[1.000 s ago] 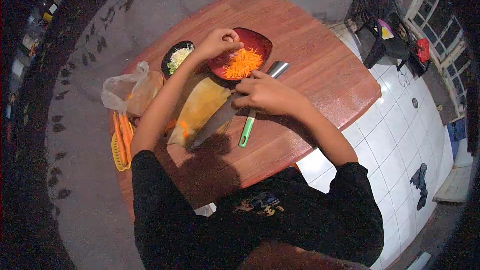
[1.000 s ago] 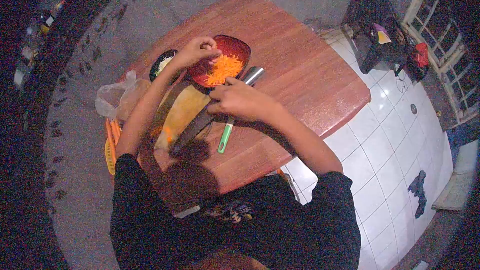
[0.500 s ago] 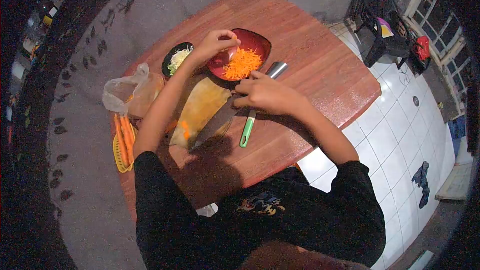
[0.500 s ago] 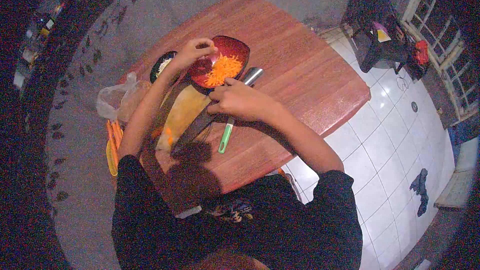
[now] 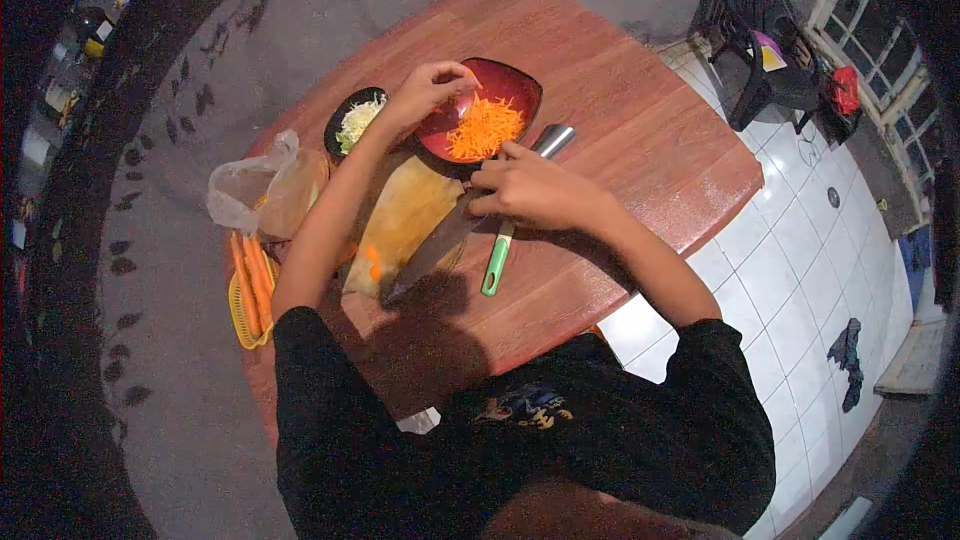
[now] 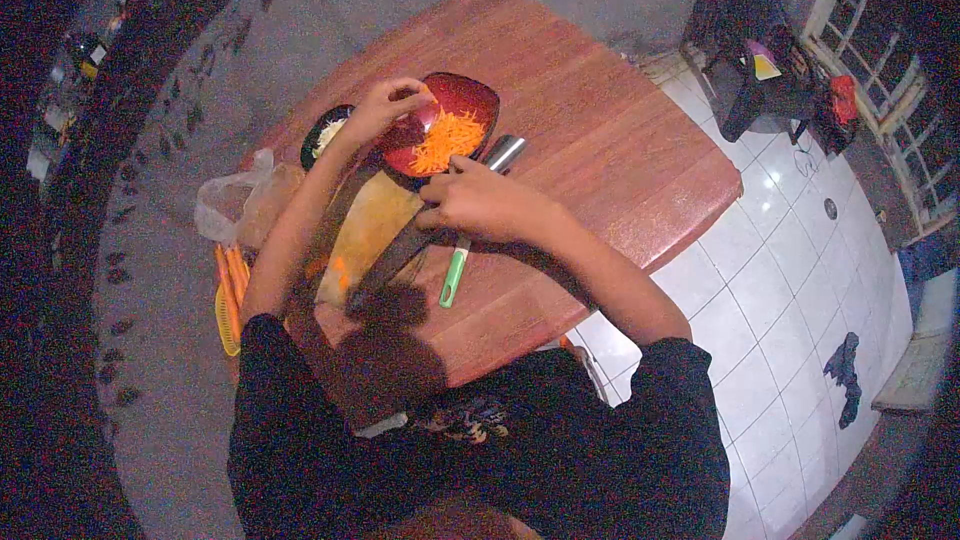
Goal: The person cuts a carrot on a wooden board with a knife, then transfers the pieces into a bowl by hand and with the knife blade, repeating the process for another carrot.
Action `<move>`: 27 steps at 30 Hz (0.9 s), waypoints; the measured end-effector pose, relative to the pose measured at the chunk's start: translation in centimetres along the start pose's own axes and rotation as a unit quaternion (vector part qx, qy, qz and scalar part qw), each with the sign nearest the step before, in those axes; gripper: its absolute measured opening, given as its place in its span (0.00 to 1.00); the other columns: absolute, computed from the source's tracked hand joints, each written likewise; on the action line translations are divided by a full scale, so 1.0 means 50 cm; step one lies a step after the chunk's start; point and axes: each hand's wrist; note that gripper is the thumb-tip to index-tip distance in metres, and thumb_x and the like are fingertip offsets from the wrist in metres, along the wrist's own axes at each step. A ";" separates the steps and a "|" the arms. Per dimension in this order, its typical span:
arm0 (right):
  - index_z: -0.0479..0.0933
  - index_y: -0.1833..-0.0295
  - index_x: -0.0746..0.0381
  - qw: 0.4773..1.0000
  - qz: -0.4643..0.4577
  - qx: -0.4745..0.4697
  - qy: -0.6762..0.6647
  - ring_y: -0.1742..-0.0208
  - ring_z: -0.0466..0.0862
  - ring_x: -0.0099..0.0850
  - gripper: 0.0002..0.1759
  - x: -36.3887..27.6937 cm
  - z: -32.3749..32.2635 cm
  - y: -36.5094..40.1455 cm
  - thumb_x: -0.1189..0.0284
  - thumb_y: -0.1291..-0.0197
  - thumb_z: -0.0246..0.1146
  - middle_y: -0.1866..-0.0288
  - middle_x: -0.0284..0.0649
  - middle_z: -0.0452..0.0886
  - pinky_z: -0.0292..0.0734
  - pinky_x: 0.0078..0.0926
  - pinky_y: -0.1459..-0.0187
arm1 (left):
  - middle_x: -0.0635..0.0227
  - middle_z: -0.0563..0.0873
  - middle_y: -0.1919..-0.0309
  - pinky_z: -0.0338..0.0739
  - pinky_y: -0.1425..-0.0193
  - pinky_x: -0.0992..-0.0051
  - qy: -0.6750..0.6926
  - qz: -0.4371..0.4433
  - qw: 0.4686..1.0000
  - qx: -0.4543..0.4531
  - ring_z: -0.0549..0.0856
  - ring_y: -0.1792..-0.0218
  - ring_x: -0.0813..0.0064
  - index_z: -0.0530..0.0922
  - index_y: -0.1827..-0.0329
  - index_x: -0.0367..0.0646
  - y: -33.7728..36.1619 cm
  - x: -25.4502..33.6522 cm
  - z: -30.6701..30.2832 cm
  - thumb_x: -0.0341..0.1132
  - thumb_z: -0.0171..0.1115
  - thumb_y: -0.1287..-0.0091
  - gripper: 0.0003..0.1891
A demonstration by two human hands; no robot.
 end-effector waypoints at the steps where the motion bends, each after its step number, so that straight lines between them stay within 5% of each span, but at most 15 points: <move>1: 0.84 0.48 0.46 1.000 -0.003 0.003 0.002 0.45 0.83 0.35 0.15 0.000 0.001 0.000 0.67 0.38 0.58 0.56 0.35 0.80 0.72 0.44 0.44 | 0.73 0.86 0.65 0.77 0.65 0.81 -0.009 0.011 1.000 -0.001 0.82 0.69 0.85 0.84 0.53 0.40 -0.001 -0.003 -0.001 0.39 0.66 0.27 0.11; 5: 0.85 0.48 0.46 1.000 0.003 0.002 -0.005 0.45 0.83 0.35 0.15 -0.002 -0.002 0.000 0.67 0.38 0.58 0.56 0.35 0.81 0.72 0.44 0.43 | 0.72 0.87 0.62 0.80 0.64 0.81 -0.037 0.061 0.997 0.012 0.83 0.66 0.84 0.84 0.50 0.40 -0.004 -0.013 -0.001 0.41 0.65 0.25 0.12; 7: 0.85 0.47 0.46 1.000 0.008 -0.005 -0.017 0.45 0.83 0.35 0.16 -0.004 -0.003 0.000 0.67 0.37 0.57 0.56 0.35 0.81 0.72 0.44 0.42 | 0.72 0.86 0.61 0.81 0.65 0.81 0.051 -0.038 0.998 0.019 0.84 0.65 0.83 0.83 0.49 0.41 0.009 0.008 0.004 0.42 0.63 0.24 0.13; 10: 0.83 0.51 0.52 0.999 0.015 -0.017 -0.028 0.41 0.81 0.33 0.13 -0.003 -0.005 0.001 0.68 0.40 0.60 0.47 0.35 0.82 0.69 0.42 0.40 | 0.73 0.84 0.61 0.81 0.68 0.80 0.059 -0.032 0.997 0.024 0.84 0.66 0.83 0.83 0.49 0.41 0.008 0.001 0.003 0.44 0.63 0.24 0.15; 14: 0.82 0.52 0.52 1.000 0.016 -0.011 -0.020 0.42 0.81 0.33 0.11 -0.002 -0.002 0.001 0.68 0.40 0.59 0.48 0.35 0.82 0.69 0.41 0.42 | 0.73 0.84 0.61 0.80 0.66 0.80 0.063 -0.037 0.997 0.028 0.83 0.66 0.83 0.83 0.49 0.43 0.001 -0.018 -0.001 0.44 0.61 0.23 0.14; 19: 0.82 0.54 0.52 0.999 0.012 -0.014 -0.026 0.45 0.81 0.33 0.10 -0.003 -0.007 0.000 0.68 0.40 0.60 0.49 0.34 0.82 0.69 0.41 0.45 | 0.74 0.78 0.70 0.73 0.67 0.81 0.130 0.027 0.991 0.033 0.77 0.70 0.84 0.76 0.65 0.45 -0.005 -0.038 -0.002 0.40 0.52 0.23 0.13; 22: 0.82 0.54 0.52 0.999 0.012 0.009 -0.048 0.45 0.81 0.33 0.10 -0.002 0.002 0.002 0.68 0.41 0.61 0.50 0.34 0.81 0.69 0.41 0.45 | 0.75 0.74 0.75 0.70 0.71 0.80 0.231 -0.027 0.973 -0.006 0.75 0.74 0.85 0.71 0.69 0.46 -0.012 -0.055 -0.016 0.39 0.50 0.24 0.13; 27: 0.81 0.53 0.52 0.999 0.007 0.011 -0.037 0.45 0.81 0.33 0.10 -0.002 0.003 0.003 0.69 0.41 0.61 0.51 0.34 0.81 0.69 0.40 0.45 | 0.74 0.74 0.77 0.68 0.75 0.79 0.112 -0.035 0.993 0.010 0.74 0.77 0.85 0.71 0.68 0.44 0.003 -0.016 0.015 0.39 0.50 0.24 0.13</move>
Point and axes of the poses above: each hand's wrist, its own y-axis away from the middle knuckle, its own z-axis out of the palm, x = y × z
